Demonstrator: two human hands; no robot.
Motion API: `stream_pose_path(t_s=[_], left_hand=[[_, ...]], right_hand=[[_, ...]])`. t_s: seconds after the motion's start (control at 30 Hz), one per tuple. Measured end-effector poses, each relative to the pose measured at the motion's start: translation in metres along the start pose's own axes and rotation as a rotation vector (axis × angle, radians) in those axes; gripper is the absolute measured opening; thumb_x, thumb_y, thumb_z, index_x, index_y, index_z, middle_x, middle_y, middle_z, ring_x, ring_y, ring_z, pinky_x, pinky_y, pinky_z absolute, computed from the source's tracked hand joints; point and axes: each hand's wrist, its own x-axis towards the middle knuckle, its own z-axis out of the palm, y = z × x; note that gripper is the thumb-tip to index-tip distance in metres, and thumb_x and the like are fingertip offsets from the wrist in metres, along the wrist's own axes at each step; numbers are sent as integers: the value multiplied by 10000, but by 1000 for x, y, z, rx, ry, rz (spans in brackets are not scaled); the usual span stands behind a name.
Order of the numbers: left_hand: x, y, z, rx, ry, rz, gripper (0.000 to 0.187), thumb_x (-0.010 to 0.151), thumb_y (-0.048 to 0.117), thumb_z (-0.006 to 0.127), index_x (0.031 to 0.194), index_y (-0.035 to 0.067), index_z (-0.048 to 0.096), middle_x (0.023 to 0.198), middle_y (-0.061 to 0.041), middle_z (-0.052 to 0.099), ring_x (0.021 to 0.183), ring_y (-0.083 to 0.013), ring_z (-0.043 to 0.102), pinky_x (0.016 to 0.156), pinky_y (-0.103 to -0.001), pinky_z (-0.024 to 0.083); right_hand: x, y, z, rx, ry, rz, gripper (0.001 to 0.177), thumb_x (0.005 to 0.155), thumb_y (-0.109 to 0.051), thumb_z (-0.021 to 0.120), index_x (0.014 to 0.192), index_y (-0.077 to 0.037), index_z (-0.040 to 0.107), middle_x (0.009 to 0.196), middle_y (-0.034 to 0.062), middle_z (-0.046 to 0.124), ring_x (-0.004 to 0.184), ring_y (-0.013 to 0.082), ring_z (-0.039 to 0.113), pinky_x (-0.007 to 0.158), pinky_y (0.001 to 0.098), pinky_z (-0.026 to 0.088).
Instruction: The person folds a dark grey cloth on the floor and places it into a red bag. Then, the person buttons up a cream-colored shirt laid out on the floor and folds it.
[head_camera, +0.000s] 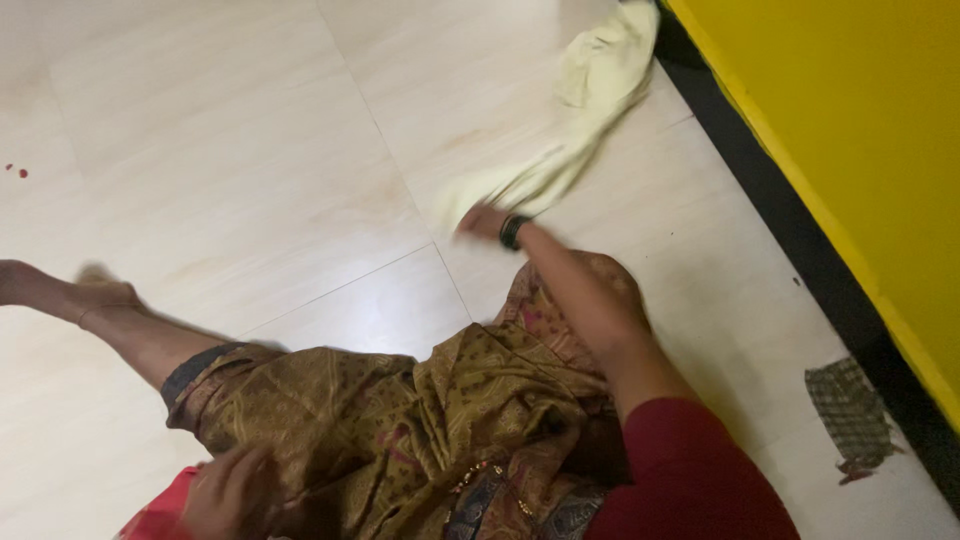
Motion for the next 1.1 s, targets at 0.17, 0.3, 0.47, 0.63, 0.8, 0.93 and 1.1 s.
stream_pose_path(t_s=[0.17, 0.3, 0.47, 0.63, 0.8, 0.93, 1.1], left_hand=[[-53, 111, -26, -236, -400, 271, 311, 868, 207, 710, 1160, 103, 684, 1211, -141, 666, 1038, -371, 661, 872, -462, 538], [-50, 109, 45, -177, -614, 184, 455, 903, 328, 721, 1308, 150, 616, 1384, -121, 574, 1228, -363, 573, 1008, -515, 454], [-71, 61, 170, -45, -533, -19, 790, 729, 331, 843, 1420, 108, 531, 1498, -298, 426, 1360, -536, 353, 1065, -603, 343], [-102, 45, 243, -42, -465, -130, 597, 858, 330, 800, 1308, 33, 543, 1416, -243, 522, 1381, -427, 453, 1175, -507, 372], [-117, 72, 231, -395, -372, -136, 632, 867, 268, 776, 1394, 32, 520, 1396, -223, 551, 1314, -397, 512, 1118, -474, 427], [-109, 79, 220, -536, -578, -154, 679, 799, 272, 808, 1364, 26, 524, 1335, -226, 572, 1245, -399, 550, 1047, -471, 456], [-130, 51, 280, -642, -357, -128, 435, 884, 231, 707, 1284, 69, 652, 1210, -199, 704, 1142, -369, 678, 990, -429, 550]], right_hand=[[-66, -94, 58, 138, -525, -392, 519, 1003, -337, 597, 1499, -263, 466, 1591, 40, 402, 1440, 260, 391, 1172, 529, 330], [-15, -30, 54, -6, -6, -201, 390, 990, -313, 599, 1357, -184, 630, 1266, 104, 719, 1147, 263, 686, 1013, 418, 554], [-5, 39, 35, -149, 592, -5, 366, 922, -220, 710, 1272, -126, 661, 1302, 210, 613, 1162, 344, 631, 1048, 404, 526], [-2, 12, 59, -478, 727, -368, 786, 688, -216, 871, 1413, -54, 615, 1376, 361, 413, 1212, 561, 510, 1014, 536, 466], [7, -9, 78, -176, 405, 181, 498, 861, -121, 711, 1355, -117, 654, 1360, 213, 628, 1168, 360, 667, 1021, 470, 565], [-28, -64, 115, 98, -242, 16, 521, 933, -181, 763, 1399, -158, 532, 1404, 98, 549, 1182, 240, 602, 1046, 485, 479], [-54, -93, 141, 281, -70, -329, 397, 1032, -337, 679, 1381, -149, 669, 1399, 79, 697, 1313, 234, 646, 1160, 458, 500]])
